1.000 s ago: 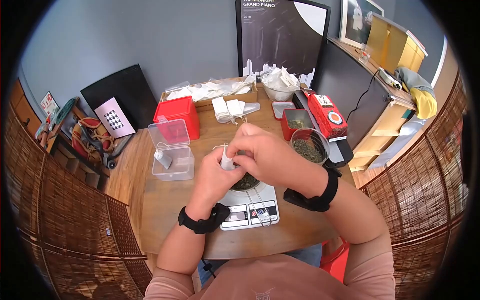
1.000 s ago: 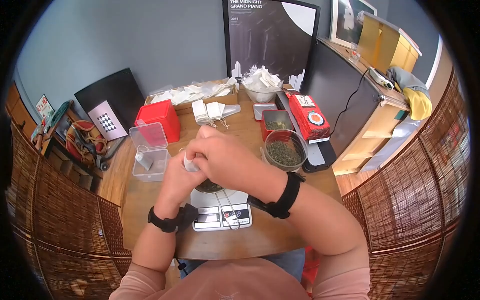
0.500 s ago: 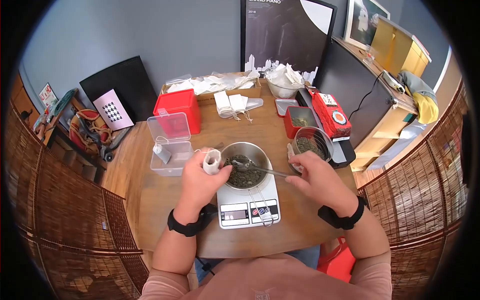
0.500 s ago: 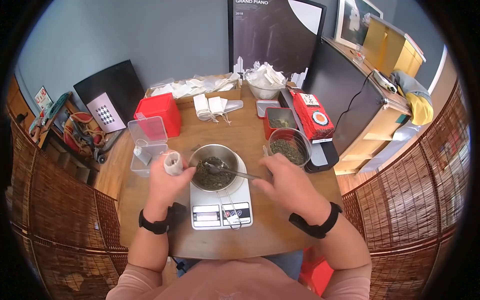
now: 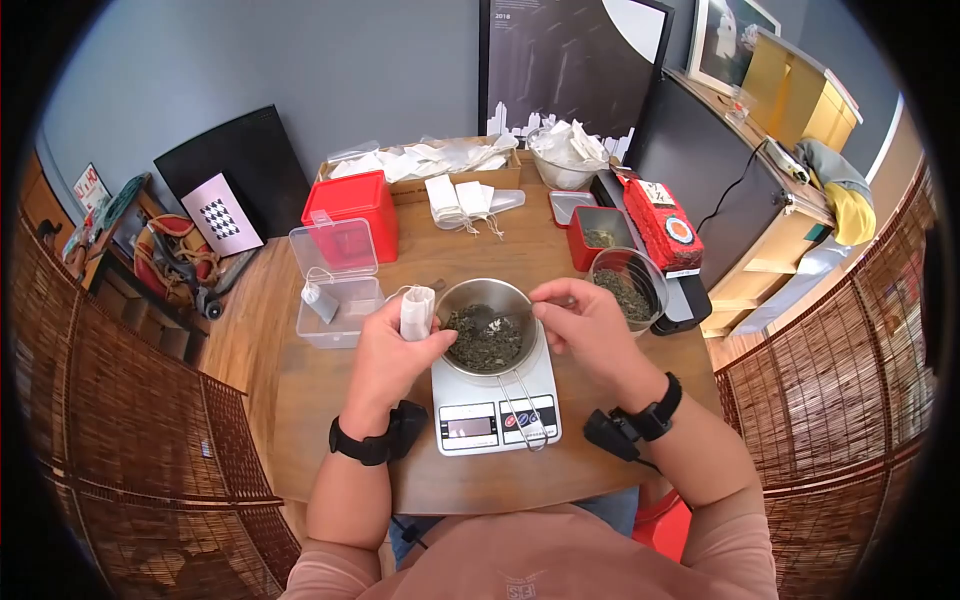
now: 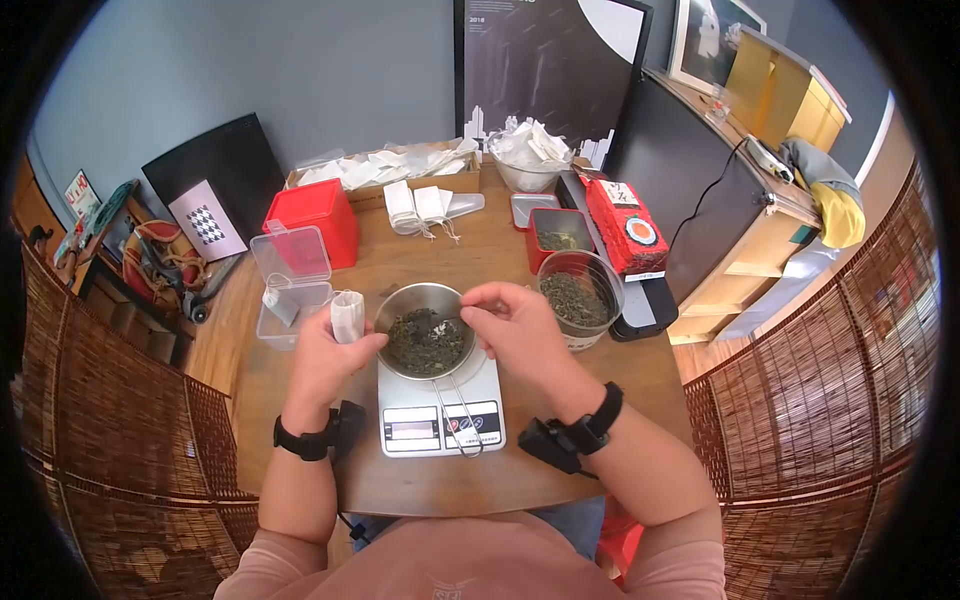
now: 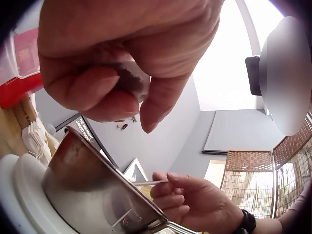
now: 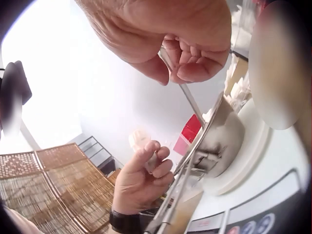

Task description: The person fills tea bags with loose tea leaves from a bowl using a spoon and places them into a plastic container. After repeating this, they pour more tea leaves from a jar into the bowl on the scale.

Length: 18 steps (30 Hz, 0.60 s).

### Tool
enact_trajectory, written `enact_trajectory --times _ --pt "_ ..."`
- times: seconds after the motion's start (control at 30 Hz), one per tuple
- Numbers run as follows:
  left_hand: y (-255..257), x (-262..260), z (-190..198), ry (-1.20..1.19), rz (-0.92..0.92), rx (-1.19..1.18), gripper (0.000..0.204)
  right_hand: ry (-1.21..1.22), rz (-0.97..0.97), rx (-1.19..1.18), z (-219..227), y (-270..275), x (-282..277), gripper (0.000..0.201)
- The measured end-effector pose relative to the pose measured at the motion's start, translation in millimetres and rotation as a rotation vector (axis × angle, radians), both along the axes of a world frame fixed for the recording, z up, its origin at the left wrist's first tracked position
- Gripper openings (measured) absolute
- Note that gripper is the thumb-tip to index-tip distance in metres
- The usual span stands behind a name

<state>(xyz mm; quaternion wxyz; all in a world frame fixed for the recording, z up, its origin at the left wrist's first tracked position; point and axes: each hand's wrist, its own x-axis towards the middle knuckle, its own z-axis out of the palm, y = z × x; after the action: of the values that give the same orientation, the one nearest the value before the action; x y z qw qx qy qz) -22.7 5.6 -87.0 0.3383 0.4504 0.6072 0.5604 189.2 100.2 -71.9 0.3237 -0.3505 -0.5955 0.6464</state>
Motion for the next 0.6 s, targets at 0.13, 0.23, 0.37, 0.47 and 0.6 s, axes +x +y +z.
enact_trajectory --times 0.13,0.23,0.37,0.47,0.6 --pt "-0.9 -0.2 -1.0 0.044 -0.001 0.039 0.019 -0.057 -0.002 0.123 6.1 -5.0 -12.9 0.015" --pt "-0.1 -2.1 -5.3 0.055 0.008 0.051 0.018 -0.231 0.110 0.511 14.8 -3.0 -4.3 0.018" --pt "0.5 0.6 -3.4 0.064 0.010 0.051 0.019 -0.393 0.168 0.745 24.2 -2.9 1.5 0.019" --pt "0.8 0.1 -6.4 0.018 0.024 0.045 0.021 -0.413 0.198 0.730 18.5 -3.9 2.5 0.019" --pt "1.1 -0.9 -8.3 -0.001 0.022 0.069 0.023 -0.315 0.271 0.732 11.6 -4.5 7.7 0.019"
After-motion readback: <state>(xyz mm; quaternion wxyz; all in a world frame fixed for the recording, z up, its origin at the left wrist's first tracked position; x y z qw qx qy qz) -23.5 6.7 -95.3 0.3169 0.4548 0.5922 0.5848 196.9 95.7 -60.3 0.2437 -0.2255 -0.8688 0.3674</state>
